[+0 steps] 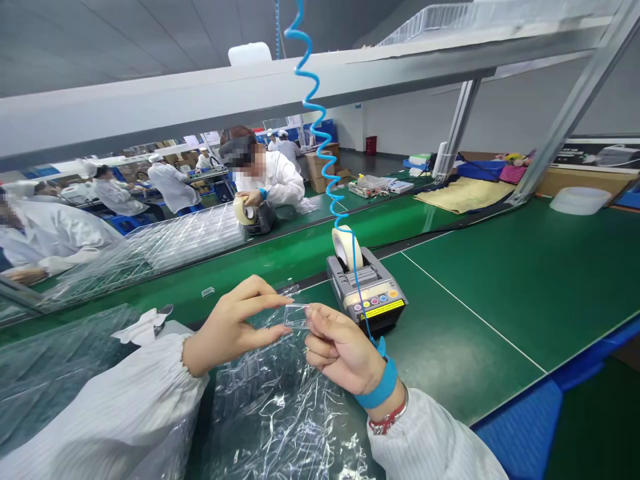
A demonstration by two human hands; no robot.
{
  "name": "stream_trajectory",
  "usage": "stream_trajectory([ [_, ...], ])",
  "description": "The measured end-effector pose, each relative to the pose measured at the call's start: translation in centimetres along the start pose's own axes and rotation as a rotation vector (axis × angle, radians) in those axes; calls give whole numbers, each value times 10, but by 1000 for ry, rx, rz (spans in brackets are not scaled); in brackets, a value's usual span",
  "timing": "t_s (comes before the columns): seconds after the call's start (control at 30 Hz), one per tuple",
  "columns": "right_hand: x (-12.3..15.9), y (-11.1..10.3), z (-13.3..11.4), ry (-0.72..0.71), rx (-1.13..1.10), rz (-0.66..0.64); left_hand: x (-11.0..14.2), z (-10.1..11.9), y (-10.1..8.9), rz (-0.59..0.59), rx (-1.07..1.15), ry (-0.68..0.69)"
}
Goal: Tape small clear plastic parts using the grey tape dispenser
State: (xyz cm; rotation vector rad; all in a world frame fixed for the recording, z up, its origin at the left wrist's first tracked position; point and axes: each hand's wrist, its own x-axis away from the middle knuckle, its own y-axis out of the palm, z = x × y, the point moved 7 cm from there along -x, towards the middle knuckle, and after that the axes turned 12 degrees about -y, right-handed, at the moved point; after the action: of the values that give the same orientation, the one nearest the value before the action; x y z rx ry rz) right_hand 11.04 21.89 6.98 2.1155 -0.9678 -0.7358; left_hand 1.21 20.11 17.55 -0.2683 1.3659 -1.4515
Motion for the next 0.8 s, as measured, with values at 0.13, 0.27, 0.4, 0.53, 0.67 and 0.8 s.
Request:
stream_trajectory([
  [0.13, 22, -28, -26, -156, 695, 130, 7, -2, 7, -96, 52, -77],
  [0.27, 61, -70, -80, -306, 1595, 455, 14, -7, 20, -200, 94, -120],
  [0.4, 74, -98, -100, -86, 2025, 489, 17, -13, 30, -266, 89, -148],
  [0.53, 72, -96, -104, 51, 2434, 435, 17, -17, 38, -301, 74, -155],
  [0.67, 68, -90, -103, 130, 2676, 270, 15, -18, 40, -304, 49, -154],
  [0.8, 73, -95, -109, 193, 2474, 192, 16, -16, 39, -296, 37, -156],
])
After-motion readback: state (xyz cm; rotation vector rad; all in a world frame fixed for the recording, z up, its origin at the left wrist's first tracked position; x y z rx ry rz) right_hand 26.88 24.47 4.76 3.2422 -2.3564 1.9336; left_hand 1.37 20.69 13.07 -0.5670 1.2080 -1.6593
